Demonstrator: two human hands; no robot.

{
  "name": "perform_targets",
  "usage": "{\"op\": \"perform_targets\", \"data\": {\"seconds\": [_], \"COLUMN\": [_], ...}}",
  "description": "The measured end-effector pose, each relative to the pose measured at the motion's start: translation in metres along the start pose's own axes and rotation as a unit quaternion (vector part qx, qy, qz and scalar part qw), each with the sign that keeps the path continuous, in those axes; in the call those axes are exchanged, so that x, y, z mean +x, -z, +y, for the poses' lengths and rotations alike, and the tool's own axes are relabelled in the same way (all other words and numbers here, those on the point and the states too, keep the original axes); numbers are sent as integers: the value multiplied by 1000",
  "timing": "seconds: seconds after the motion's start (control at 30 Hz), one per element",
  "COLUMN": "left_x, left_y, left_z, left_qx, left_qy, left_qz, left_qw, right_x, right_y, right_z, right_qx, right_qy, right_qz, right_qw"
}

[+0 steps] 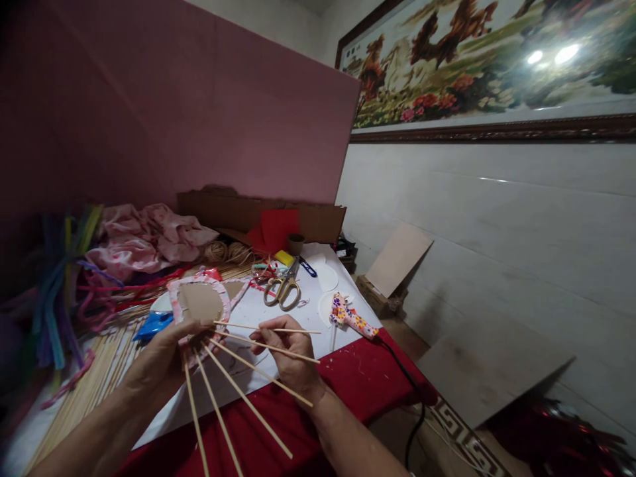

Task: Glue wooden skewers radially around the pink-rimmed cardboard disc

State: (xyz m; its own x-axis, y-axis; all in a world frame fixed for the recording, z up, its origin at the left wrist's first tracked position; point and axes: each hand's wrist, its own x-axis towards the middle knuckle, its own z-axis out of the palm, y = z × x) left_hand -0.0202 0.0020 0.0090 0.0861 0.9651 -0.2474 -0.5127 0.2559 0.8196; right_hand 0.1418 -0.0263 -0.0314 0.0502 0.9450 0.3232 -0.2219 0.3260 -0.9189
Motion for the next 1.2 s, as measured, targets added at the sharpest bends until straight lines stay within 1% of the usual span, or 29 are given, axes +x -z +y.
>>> {"op": "perform_targets", "data": {"seconds": [0.43, 0.53, 0.7, 0.87, 1.1, 1.2], "left_x": [0, 0, -1, 0, 1, 1], "left_y": [5, 5, 5, 5, 5, 4], "left_z": [-5, -6, -6, -6, -7, -7], "left_qx": [-12, -16, -23, -14, -2, -4], "left_qy": [-1, 4, -15, -4, -12, -17], "left_qz": [-31, -30, -28, -29, -42, -39], "left_qw": [999, 999, 999, 999, 999, 999], "right_x": [-2, -3, -3, -3, -3, -3], "right_y": [-1, -1, 0, 1, 0, -1], "right_z": [-1, -1, -1, 1, -1, -1], "right_qx": [-12, -15, -22, -21, -16, -14], "right_qy": [-7, -8, -6, -16, -14, -15], "right_qz": [6, 7, 6, 11, 6, 5], "right_qw": [1000, 1000, 1000, 1000, 1000, 1000]}}
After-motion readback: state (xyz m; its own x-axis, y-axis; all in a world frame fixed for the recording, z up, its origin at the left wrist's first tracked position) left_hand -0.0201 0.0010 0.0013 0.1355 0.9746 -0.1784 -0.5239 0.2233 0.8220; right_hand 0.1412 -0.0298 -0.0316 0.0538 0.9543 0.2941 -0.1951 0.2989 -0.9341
